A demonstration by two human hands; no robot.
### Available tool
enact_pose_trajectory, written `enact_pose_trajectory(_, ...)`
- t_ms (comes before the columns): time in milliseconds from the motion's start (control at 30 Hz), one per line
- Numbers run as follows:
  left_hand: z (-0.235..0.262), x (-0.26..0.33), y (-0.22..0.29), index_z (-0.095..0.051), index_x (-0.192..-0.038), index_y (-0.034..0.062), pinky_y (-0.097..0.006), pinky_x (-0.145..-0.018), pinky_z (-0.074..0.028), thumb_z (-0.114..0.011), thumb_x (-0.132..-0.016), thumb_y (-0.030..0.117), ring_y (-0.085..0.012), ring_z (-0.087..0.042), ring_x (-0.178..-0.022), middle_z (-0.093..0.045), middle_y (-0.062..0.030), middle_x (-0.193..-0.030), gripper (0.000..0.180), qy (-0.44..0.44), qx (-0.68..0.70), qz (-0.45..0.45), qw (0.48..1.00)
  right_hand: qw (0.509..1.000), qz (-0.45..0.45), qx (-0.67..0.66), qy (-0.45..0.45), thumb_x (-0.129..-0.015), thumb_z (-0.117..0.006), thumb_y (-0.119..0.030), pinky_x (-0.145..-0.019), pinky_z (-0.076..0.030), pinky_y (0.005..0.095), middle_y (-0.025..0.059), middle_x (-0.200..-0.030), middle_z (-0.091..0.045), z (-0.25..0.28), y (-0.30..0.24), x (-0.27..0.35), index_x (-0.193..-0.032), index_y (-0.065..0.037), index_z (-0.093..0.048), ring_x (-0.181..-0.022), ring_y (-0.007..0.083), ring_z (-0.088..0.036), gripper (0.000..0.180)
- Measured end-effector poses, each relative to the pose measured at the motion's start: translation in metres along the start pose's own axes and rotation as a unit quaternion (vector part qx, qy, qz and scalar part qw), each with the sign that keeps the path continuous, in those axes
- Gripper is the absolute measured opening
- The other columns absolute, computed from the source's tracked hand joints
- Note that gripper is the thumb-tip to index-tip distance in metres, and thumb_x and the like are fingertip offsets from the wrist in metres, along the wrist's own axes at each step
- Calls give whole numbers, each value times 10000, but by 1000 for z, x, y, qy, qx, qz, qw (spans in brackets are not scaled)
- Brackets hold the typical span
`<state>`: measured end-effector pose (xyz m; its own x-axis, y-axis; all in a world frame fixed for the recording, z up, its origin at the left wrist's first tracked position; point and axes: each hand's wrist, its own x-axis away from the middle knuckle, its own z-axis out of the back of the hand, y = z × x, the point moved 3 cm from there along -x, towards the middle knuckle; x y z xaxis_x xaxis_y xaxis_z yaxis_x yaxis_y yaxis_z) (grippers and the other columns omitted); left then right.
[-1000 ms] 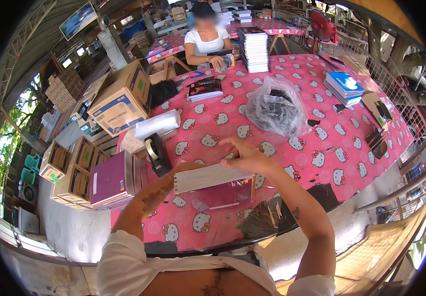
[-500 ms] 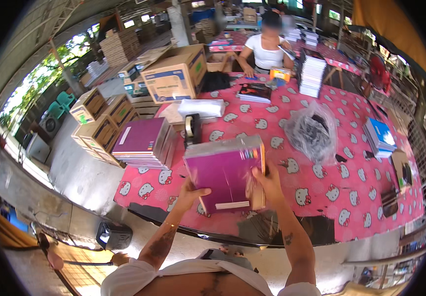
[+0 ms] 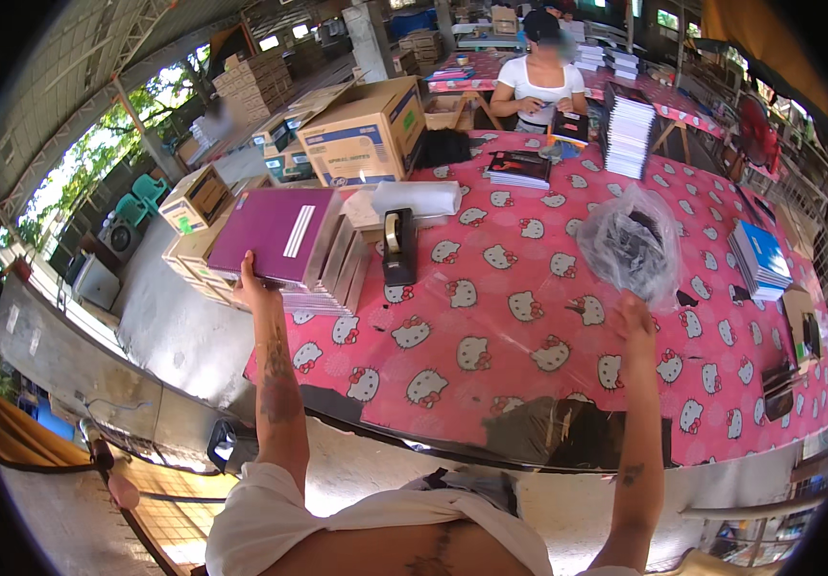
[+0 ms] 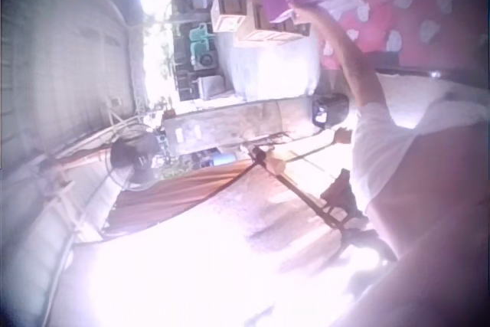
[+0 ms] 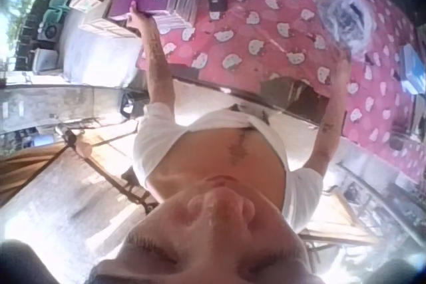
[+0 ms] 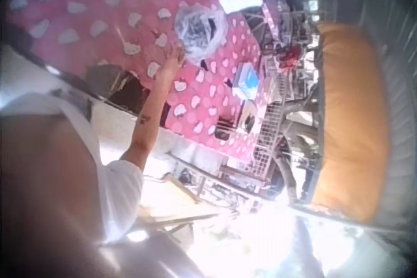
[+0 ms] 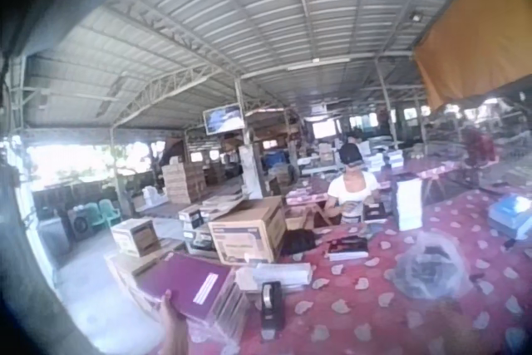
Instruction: The person places notebooks one at a time into plastic bags, seals the bags with tape from a dispenser, and places the packaged notebooks onto stacks on a table.
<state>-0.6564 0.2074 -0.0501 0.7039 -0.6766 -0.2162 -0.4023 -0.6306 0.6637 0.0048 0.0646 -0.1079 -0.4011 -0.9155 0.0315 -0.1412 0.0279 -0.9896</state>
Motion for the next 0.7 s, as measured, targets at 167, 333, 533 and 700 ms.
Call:
enact_pose_trajectory(167, 33, -47, -86, -300, -1333, -8, -433, -885, -532, -740, -753, 69, -300, -611, -1027, -554, -201, -1196, 733, 76, -164, 11, 984, 995, 4, 21, 97, -938, -631, -458, -977, -447, 388, 66, -1370, -537, 92, -16, 10, -1426, -83, -476, -1201, 214, -556, 635)
enact_pose_trajectory(333, 45, -99, -51, -536, -1316, 31, -454, -831, -519, -617, -846, 404, -330, -662, -985, -672, -172, -1093, 605, -19, -753, -331, 569, 987, -8, -28, 159, -933, -643, -473, -1004, -415, 388, 74, -1360, -550, 218, -10, 6, -1419, -106, -486, -1228, 204, -525, 628)
enact_pose_trajectory(533, -84, 50, -78, -516, -1362, 11, -482, -867, -521, -691, -871, 511, -412, -640, -991, -566, -305, -1175, 722, 138, -678, -395, 604, 960, -12, -57, 274, -874, -662, -577, -1004, -404, 446, 96, -1279, -540, 411, -54, -84, -1423, -88, -469, -1224, 241, -498, 761)
enact_pose_trajectory(700, -207, 185, -184, -530, -1364, 46, -512, -935, -452, -684, -903, 381, -426, -557, -1112, -508, -293, -1218, 591, -120, -583, -227, 771, 925, -27, -165, 342, -820, -691, -627, -1029, -373, 492, 114, -1311, -482, 605, -36, -212, -1453, -93, -427, -1237, 269, -456, 869)
